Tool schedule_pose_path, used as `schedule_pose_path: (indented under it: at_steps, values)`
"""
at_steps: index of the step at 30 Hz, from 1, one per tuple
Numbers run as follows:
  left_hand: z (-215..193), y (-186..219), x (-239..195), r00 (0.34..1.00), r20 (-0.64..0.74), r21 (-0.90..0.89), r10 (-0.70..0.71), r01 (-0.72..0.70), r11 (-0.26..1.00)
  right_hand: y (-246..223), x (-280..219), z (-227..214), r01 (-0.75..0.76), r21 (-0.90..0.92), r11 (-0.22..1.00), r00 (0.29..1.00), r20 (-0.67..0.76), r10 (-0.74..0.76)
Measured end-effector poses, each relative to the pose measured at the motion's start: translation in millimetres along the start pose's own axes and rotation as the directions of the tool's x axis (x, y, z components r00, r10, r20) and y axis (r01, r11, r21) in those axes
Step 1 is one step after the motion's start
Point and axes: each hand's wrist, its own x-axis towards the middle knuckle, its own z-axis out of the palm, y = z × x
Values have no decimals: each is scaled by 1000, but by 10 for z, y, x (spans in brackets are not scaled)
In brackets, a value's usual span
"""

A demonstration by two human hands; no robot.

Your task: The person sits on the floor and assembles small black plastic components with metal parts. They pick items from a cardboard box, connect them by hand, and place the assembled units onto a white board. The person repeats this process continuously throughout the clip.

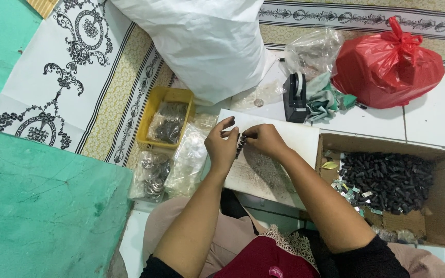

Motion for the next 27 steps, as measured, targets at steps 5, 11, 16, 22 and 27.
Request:
schedule_pose_path:
  at_steps: [5, 11, 16, 22, 27]
  values:
    - [5, -65, -13, 1000, -17, 21, 10, -10, 1000, 16, -54, -40, 24, -4, 1000, 1000, -19, -24]
    - [7, -72, -106, 998, -2, 59, 70, -69, 996, 313, -423, -377, 39, -11, 999, 985, -170, -40]
    - [171, -52, -390, 971, 100, 89, 215, -224, 970, 1184, -1029, -887, -19, -119, 993, 939, -343, -23]
    - [723, -206, -860, 847, 406, 38, 343, -391, 920, 2062, -2096, -1624, -492, -251, 834, 867, -228, 443]
    - [1344, -162, -1293, 605, 698, -76, 384, -470, 879, 3119, -2299, -1431, -645, -210, 735, 754, -329, 568]
